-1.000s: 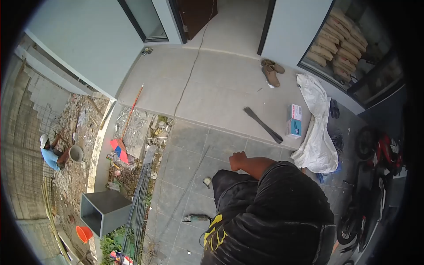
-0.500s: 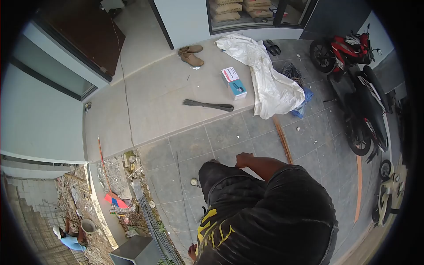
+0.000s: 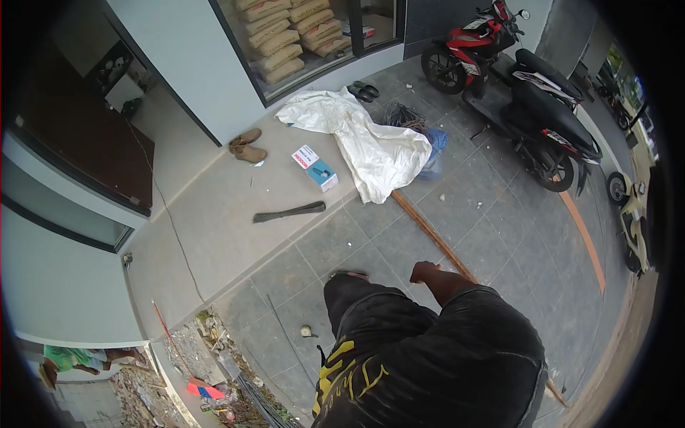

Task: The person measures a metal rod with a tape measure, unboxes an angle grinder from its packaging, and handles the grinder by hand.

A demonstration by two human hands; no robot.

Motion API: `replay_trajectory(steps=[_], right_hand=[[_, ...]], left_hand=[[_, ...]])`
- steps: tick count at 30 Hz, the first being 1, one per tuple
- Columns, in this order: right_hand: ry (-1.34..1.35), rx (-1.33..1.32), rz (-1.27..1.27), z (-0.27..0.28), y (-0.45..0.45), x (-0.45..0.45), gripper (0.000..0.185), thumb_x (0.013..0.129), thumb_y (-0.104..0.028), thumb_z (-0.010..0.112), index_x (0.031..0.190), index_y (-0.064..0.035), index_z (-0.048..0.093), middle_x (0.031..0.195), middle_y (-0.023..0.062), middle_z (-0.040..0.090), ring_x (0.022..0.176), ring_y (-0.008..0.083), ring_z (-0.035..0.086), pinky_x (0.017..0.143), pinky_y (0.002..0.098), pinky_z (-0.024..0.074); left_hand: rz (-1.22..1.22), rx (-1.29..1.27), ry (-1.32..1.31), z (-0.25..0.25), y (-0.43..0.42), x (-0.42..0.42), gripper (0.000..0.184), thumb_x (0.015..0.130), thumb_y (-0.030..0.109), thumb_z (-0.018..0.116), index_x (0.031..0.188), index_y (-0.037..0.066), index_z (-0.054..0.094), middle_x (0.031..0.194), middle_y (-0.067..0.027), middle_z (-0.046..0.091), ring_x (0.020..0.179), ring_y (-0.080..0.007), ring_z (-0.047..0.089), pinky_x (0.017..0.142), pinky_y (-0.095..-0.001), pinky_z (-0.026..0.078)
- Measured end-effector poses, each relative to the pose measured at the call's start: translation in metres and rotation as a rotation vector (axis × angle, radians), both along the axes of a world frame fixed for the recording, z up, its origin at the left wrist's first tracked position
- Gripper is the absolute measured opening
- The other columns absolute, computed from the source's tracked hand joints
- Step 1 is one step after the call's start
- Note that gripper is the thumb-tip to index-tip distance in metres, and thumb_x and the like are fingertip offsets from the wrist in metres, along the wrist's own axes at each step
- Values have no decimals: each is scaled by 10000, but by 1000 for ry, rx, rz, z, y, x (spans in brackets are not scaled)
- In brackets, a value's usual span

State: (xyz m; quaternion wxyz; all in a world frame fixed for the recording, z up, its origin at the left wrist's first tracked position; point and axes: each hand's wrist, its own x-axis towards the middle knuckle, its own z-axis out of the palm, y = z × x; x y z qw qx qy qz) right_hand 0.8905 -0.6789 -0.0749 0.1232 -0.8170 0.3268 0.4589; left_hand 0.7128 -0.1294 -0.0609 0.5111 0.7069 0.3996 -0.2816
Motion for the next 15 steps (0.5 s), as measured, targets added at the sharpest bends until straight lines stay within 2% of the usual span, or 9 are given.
replay_trajectory(steps=[4, 6, 8, 9, 15], right_hand=[[-71, 76, -7, -10, 13, 24, 585, 808, -463, 700, 1281, -122, 649, 1357, 126, 610, 1281, 352, 556, 1076, 590, 371], [-84, 92, -11, -7, 17, 48, 613, 804, -490, 689, 1284, -111, 638, 1361, 138, 601, 1282, 363, 549, 1067, 582, 384], [-244, 131, 13, 3, 18, 77, 639, 803, -500, 676, 1295, -98, 617, 1357, 157, 589, 1283, 360, 541, 1045, 569, 404], [-242, 133, 5, 10, 16, 92, 639, 803, -500, 676, 1295, -98, 617, 1357, 157, 589, 1283, 360, 541, 1045, 569, 404], [-335, 146, 42, 18, -29, 192, 656, 793, -519, 681, 1279, -85, 611, 1343, 183, 563, 1287, 367, 519, 1015, 561, 422]], left_hand=[[-53, -12, -19, 1, -14, 28, 440, 843, 146, 731, 1189, -33, 527, 976, -147, 671, 782, -211, 660, 684, -336, 549], [-66, -15, -6, 2, -24, 41, 441, 844, 145, 730, 1192, -33, 526, 977, -147, 672, 783, -211, 661, 685, -336, 549], [-70, -20, 2, 1, -33, 55, 442, 845, 144, 729, 1196, -33, 526, 978, -147, 672, 785, -211, 661, 686, -336, 549], [-79, -18, 10, 2, -37, 63, 442, 846, 144, 728, 1197, -33, 526, 979, -147, 672, 785, -211, 661, 687, -336, 549], [-77, -14, 68, -6, -71, 117, 445, 849, 141, 724, 1207, -33, 525, 983, -147, 672, 790, -210, 662, 690, -335, 549]])
